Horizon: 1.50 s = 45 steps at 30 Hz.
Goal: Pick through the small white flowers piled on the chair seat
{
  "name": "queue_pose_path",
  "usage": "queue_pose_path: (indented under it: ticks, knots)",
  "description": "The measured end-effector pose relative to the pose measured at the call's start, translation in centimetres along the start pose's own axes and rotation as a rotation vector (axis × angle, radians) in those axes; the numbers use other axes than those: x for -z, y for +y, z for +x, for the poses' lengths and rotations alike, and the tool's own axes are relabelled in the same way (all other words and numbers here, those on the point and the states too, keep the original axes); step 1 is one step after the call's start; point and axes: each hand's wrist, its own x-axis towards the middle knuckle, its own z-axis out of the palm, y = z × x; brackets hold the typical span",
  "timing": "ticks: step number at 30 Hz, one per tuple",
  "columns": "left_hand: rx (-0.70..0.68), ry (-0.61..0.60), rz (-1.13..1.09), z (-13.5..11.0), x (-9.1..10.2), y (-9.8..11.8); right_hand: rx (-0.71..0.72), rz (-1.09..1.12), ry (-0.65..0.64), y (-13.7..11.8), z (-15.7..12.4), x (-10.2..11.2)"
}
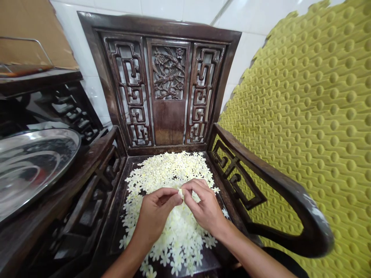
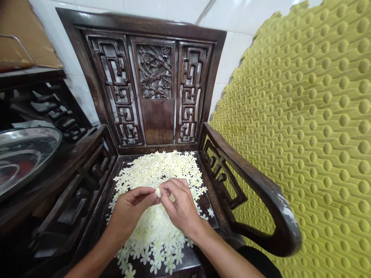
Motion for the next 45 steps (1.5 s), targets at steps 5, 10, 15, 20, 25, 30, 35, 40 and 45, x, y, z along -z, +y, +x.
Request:
queue_pose_path:
  ticks: [5, 10, 15, 20, 25, 30, 35, 40, 45]
  knots:
    - [0.011, -0.008, -0.003, -0.22, 0.08, 0.16, -0.006, 0.007, 0.002, -0.15, 0.01, 0.14]
    - [0.019, -0.012, -0.003, -0.20, 0.05, 0.18, -0.013, 0.034, 0.000, -0.12, 0.06, 0.24]
    - [0.038, -0.013, -0.022, -0.11, 0.05, 0.20, -0.038, 0.069, -0.007, 0.01, -0.01, 0.17]
    - [0.062, -0.029, -0.055, -0.12, 0.22, 0.17, -0.080, 0.128, -0.012, -0.04, 0.05, 0.13]
    - [0.074, -0.040, -0.074, 0.01, 0.34, 0.16, -0.093, 0.151, -0.006, -0.24, 0.14, 0.21]
    - [0.024, -0.032, 0.009, -0.04, 0.16, 0.39, -0.075, 0.094, -0.011, -0.33, -0.03, 0.22]
    - [-0.042, 0.042, 0.095, -0.12, 0.03, 0.37, -0.063, 0.066, -0.027, -0.56, -0.04, 0.26]
    - [-0.115, 0.027, 0.134, -0.20, -0.08, 0.10, -0.023, 0.022, -0.010, -0.53, 0.14, 0.33]
    - [-0.132, 0.038, 0.150, -0.32, -0.30, 0.02, 0.006, -0.034, 0.032, -0.66, 0.12, 0.06]
